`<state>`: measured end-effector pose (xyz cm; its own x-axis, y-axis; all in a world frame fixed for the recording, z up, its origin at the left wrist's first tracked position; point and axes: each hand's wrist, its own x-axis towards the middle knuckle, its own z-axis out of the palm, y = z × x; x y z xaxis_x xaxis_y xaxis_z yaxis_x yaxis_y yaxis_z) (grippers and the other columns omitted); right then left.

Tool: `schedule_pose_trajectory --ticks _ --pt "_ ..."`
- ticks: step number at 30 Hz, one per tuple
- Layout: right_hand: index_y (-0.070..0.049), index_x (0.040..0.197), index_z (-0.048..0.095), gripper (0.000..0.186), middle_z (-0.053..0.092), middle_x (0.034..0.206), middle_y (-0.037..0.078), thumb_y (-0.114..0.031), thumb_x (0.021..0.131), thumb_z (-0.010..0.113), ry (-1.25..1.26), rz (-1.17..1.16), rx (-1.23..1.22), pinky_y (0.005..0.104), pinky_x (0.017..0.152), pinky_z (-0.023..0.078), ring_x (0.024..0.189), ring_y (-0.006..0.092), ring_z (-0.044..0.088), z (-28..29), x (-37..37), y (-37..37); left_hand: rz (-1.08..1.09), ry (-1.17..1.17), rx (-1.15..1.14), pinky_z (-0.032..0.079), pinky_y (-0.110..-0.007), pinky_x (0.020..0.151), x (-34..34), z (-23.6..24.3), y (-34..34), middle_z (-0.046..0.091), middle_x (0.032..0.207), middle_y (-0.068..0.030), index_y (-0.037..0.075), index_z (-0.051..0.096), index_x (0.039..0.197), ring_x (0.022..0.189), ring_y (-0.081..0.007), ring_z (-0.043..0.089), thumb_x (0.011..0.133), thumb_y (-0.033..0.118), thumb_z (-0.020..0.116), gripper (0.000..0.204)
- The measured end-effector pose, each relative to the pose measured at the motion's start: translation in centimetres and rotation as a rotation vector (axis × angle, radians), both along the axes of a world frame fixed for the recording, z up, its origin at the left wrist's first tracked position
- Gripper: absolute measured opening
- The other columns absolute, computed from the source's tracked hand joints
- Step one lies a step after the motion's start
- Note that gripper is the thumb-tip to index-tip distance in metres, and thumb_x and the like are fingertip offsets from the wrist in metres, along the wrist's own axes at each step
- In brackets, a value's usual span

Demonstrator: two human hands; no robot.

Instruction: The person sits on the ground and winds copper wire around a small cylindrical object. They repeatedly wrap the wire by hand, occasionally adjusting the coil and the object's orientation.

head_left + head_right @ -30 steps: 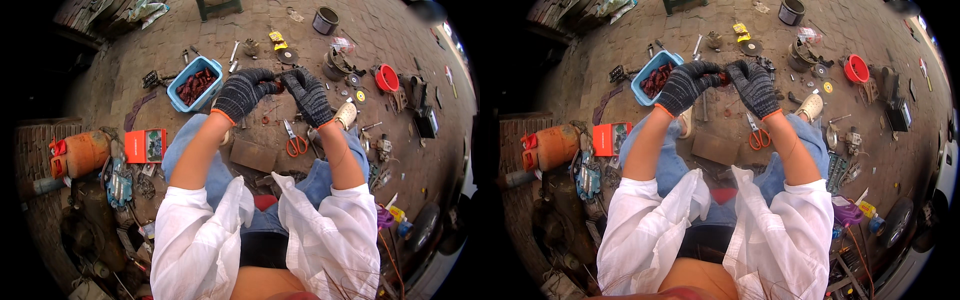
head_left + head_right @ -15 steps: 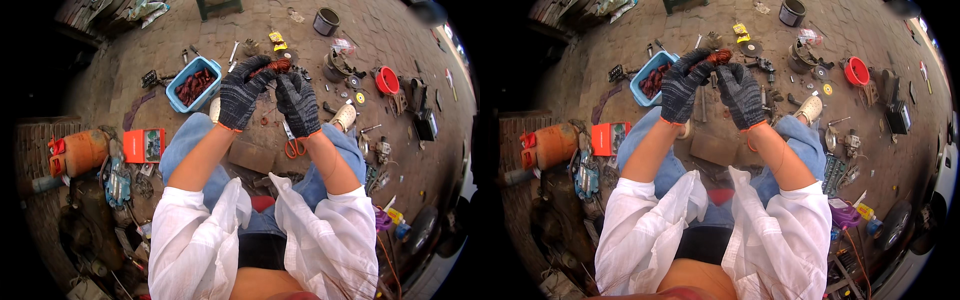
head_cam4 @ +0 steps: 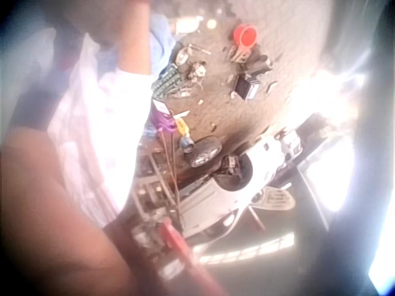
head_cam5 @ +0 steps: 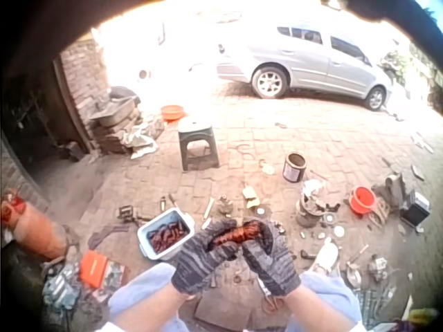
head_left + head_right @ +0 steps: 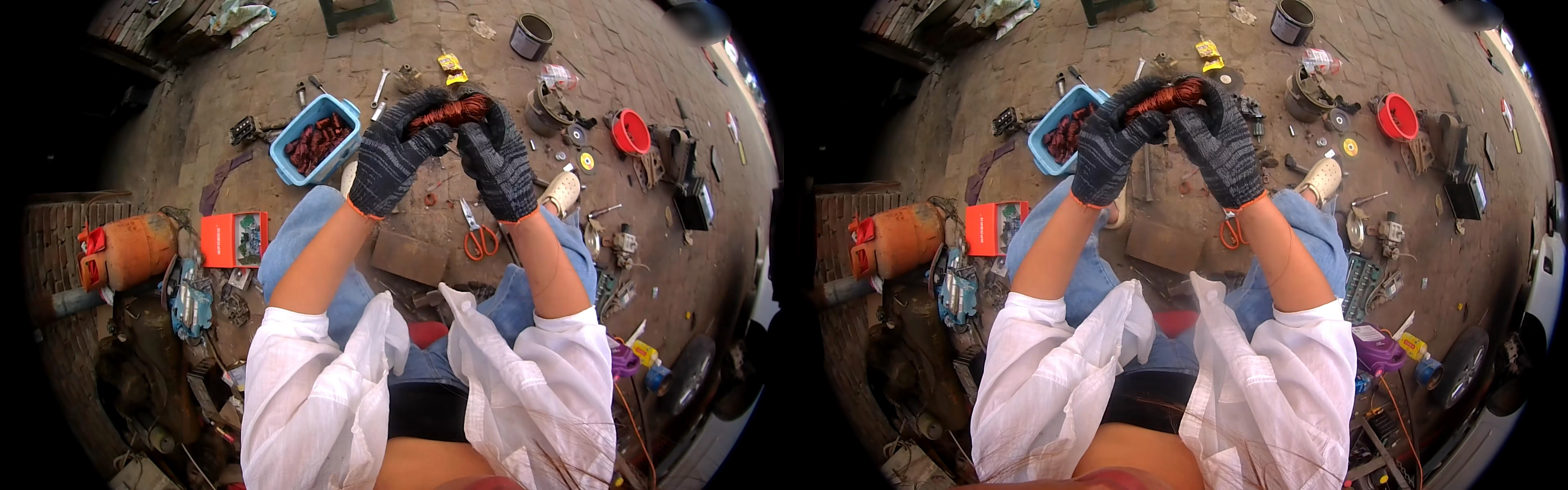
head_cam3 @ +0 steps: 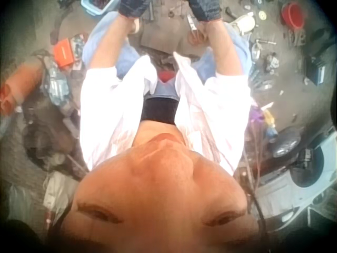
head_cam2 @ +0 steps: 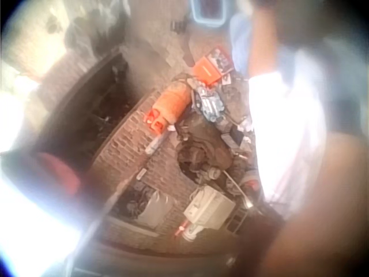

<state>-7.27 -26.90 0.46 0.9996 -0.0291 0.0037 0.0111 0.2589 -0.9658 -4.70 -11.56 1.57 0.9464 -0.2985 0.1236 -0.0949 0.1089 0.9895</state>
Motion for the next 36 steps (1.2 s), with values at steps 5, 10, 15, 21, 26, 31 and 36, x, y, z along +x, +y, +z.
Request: schedule_pose_trajectory --ticks 5,10,15,21,26,31,36 --pt "-0.002 0.119 0.045 0.037 0.054 0.102 0.006 -0.009 0.084 0.057 -0.077 0.038 -0.022 0.0236 0.07 0.046 0.084 0.0106 0.052 -0.1 -0.4 -0.8 -0.078 0.034 0.029 0.051 -0.025 0.073 -0.5 1.4 0.1 0.062 0.101 -0.0084 -0.001 0.051 0.119 0.084 -0.0118 0.06 0.079 0.009 0.066 0.044" --pt "-0.004 0.121 0.043 0.042 0.051 0.109 0.007 -0.006 0.083 0.06 -0.234 0.126 -0.106 0.0254 0.075 0.047 0.091 0.0125 0.051 1.1 -1.1 -1.7 -0.153 -0.098 0.206 0.049 -0.025 0.08 -0.7 2.1 1.2 0.061 0.103 -0.0083 -0.001 0.051 0.119 0.09 -0.0118 0.059 0.078 0.009 0.068 0.046" --pt "-0.004 0.119 0.044 0.04 0.051 0.109 0.008 -0.006 0.082 0.061 -0.511 0.108 -0.566 0.0262 0.076 0.047 0.092 0.0138 0.052 0.0 -0.4 -2.4 -0.261 -0.007 0.164 0.047 -0.027 0.086 -0.5 2.4 1.9 0.061 0.105 -0.0072 -0.001 0.051 0.118 0.099 -0.0132 0.056 0.077 0.006 0.068 0.045" --pt "-0.004 0.118 0.044 0.039 0.052 0.105 0.008 -0.005 0.082 0.059 -0.356 0.189 -0.298 0.0257 0.071 0.047 0.085 0.0134 0.053 1.1 -0.7 -1.1 -0.224 0.038 -0.037 0.045 -0.028 0.087 -0.1 0.6 2.2 0.06 0.106 -0.0092 -0.001 0.055 0.114 0.099 -0.0136 0.055 0.075 0.01 0.07 0.043" --pt "-0.004 0.122 0.042 0.041 0.052 0.102 0.006 -0.007 0.084 0.056 -0.142 0.111 -0.119 0.0249 0.073 0.042 0.084 0.0112 0.049 0.8 -1.1 -0.4 -0.21 0.1 0.044 0.049 -0.026 0.079 -0.1 1.6 1.9 0.062 0.098 -0.0079 0.0 0.056 0.112 0.088 -0.0126 0.058 0.081 0.015 0.065 0.036" --pt "-0.005 0.131 0.034 0.048 0.055 0.09 0.006 -0.015 0.088 0.052 -0.055 0.165 -0.17 0.0213 0.057 0.043 0.069 0.0092 0.05 1.4 -0.9 -0.2 -0.2 0.307 -0.168 0.049 -0.025 0.067 0.1 0.3 2.0 0.063 0.087 -0.0075 -0.001 0.058 0.11 0.074 -0.0117 0.059 0.087 0.022 0.057 0.033" --pt "-0.004 0.132 0.035 0.05 0.055 0.078 0.005 -0.014 0.086 0.053 0.004 0.262 0.002 0.0208 0.052 0.041 0.06 0.0079 0.048 1.8 -0.4 -1.2 -0.376 0.489 -0.387 0.051 -0.025 0.069 0.2 -0.8 2.9 0.06 0.097 -0.0104 0.0 0.055 0.112 0.078 -0.0157 0.06 0.085 0.027 0.06 0.039"
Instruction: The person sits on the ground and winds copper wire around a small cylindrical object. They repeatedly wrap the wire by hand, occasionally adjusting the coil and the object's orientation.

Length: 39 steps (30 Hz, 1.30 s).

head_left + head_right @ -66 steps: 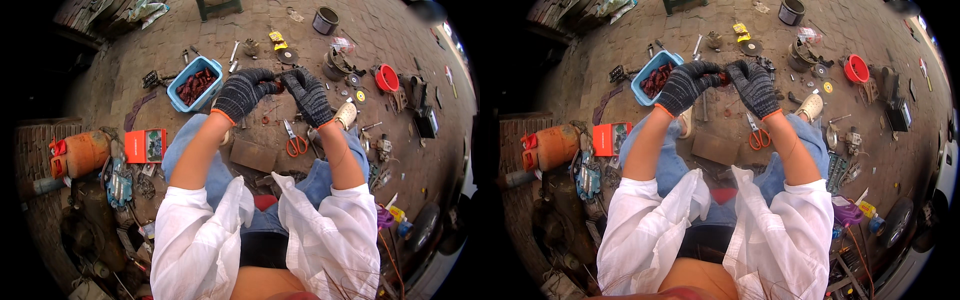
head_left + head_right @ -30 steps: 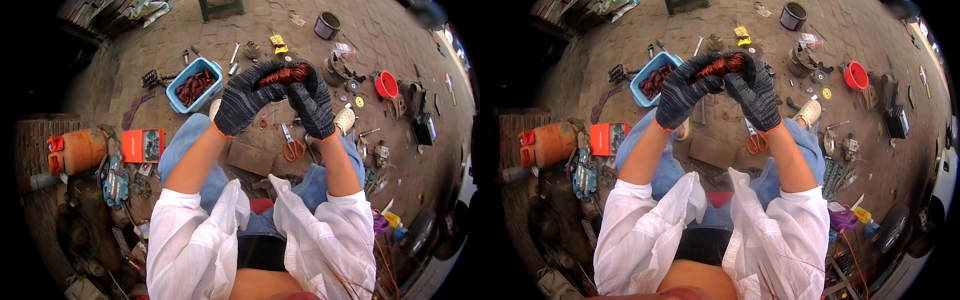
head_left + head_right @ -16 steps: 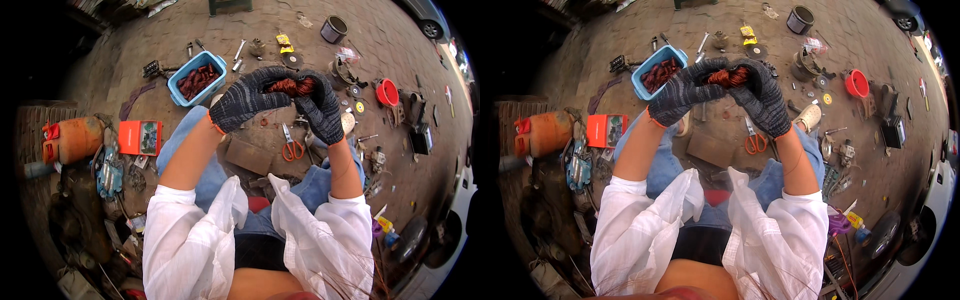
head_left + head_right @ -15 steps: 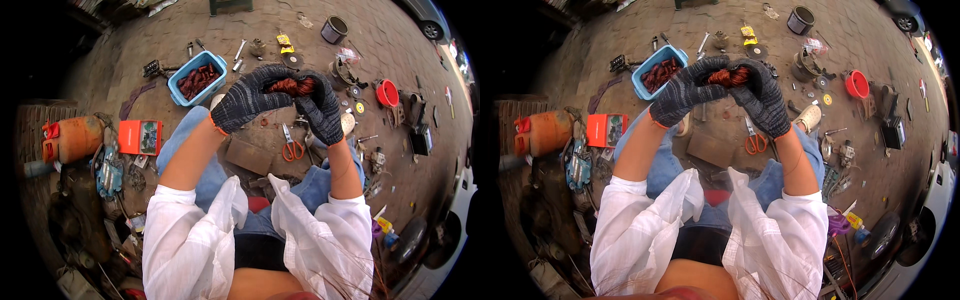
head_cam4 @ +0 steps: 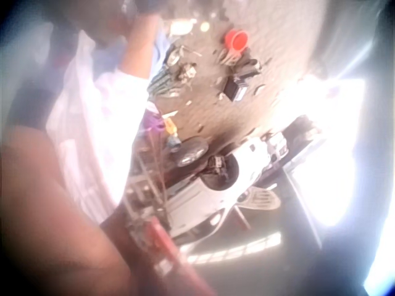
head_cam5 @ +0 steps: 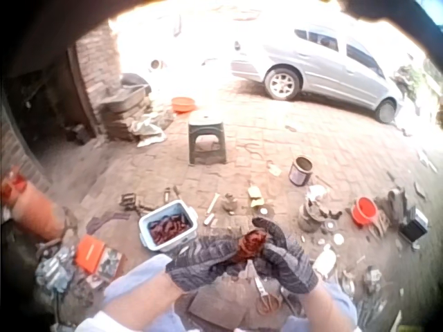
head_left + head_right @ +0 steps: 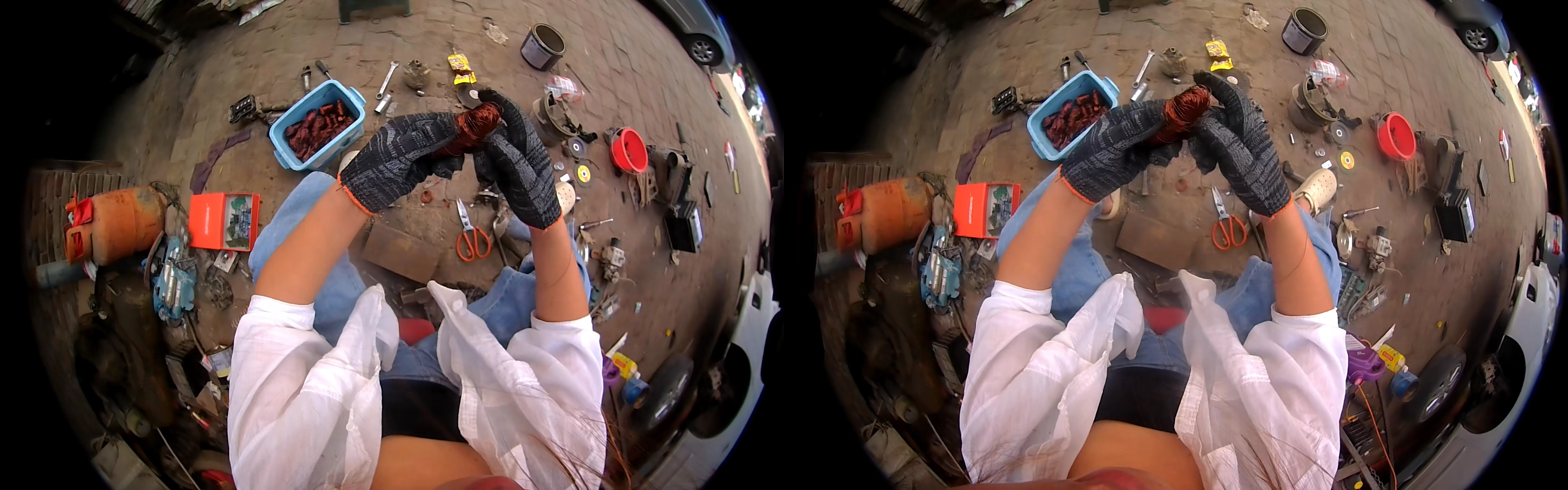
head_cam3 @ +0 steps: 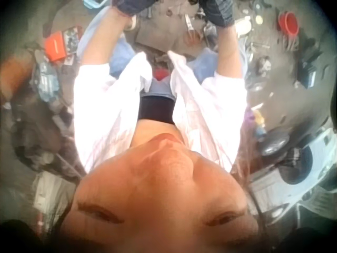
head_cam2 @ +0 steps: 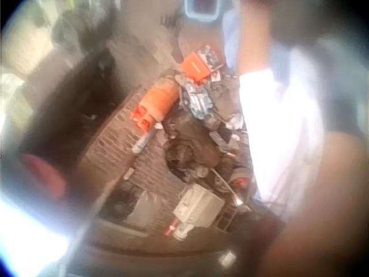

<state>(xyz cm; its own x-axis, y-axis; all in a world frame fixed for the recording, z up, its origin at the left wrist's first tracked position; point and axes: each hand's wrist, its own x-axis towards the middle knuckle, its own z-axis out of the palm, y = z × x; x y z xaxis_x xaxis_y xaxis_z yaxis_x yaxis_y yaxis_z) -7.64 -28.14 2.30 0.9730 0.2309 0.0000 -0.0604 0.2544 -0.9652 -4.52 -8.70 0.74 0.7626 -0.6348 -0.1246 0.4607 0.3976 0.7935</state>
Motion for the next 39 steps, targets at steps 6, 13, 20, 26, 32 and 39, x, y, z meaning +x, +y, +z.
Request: schedule_pose_trajectory --ticks 6,13,20,26,32,39 --pt "-0.002 0.12 0.046 0.034 0.057 0.092 0.008 -0.009 0.086 0.046 -0.774 -0.297 -0.91 0.0261 0.064 0.046 0.076 0.0142 0.054 -5.3 2.0 -1.3 0.031 0.116 0.028 0.051 -0.024 0.066 -1.0 0.2 -1.9 0.06 0.093 -0.0093 0.0 0.055 0.11 0.075 -0.0147 0.059 0.085 0.028 0.059 0.038" --pt "-0.001 0.107 0.052 0.022 0.058 0.092 0.016 -0.014 0.09 0.045 -0.192 -0.488 -0.55 0.0332 0.071 0.047 0.08 0.0246 0.057 -8.2 1.9 1.8 0.22 0.045 0.454 0.037 -0.02 0.045 -1.8 -0.2 -4.2 0.052 0.064 0.0008 0.005 0.059 0.087 0.053 -0.0063 0.049 0.085 0.032 0.06 0.027" --pt "0.003 0.098 0.054 0.043 0.058 0.095 0.016 -0.038 0.084 0.056 0.564 -0.444 1.175 0.039 0.077 0.047 0.088 0.028 0.055 -4.4 4.1 -1.6 0.474 -0.257 0.627 0.036 -0.024 0.045 -0.5 -1.0 -3.2 0.052 0.06 -0.0005 0.0 0.061 0.088 0.05 -0.0081 0.046 0.084 0.03 0.062 0.03" --pt "0.006 0.113 0.048 0.059 0.05 0.117 0.022 -0.046 0.086 0.049 -0.01 -0.077 1.371 0.0398 0.09 0.044 0.097 0.0316 0.052 -1.0 3.5 -8.3 0.609 0.2 0.387 0.034 -0.021 0.043 3.0 -3.2 -0.8 0.053 0.063 -0.0001 0.005 0.061 0.079 0.048 -0.0069 0.046 0.083 0.034 0.061 0.029" --pt "-0.001 0.118 0.049 0.042 0.053 0.118 0.015 -0.029 0.088 0.053 -0.24 -0.246 -0.332 0.0341 0.091 0.041 0.106 0.0279 0.053 -1.7 2.7 -3.8 0.736 -0.575 0.427 0.037 -0.022 0.044 3.3 -8.0 0.2 0.054 0.063 -0.0006 0.004 0.062 0.086 0.05 -0.0081 0.049 0.084 0.022 0.06 0.019" --pt "-0.009 0.111 0.057 0.03 0.06 0.091 0.006 -0.029 0.088 0.054 -0.206 0.159 -0.431 0.0298 0.075 0.047 0.083 0.0144 0.058 -4.9 0.0 0.7 0.454 0.006 0.42 0.034 -0.019 0.042 0.4 -0.6 -0.6 0.054 0.063 0.0004 0.006 0.062 0.09 0.048 -0.0057 0.045 0.084 0.028 0.06 0.023"
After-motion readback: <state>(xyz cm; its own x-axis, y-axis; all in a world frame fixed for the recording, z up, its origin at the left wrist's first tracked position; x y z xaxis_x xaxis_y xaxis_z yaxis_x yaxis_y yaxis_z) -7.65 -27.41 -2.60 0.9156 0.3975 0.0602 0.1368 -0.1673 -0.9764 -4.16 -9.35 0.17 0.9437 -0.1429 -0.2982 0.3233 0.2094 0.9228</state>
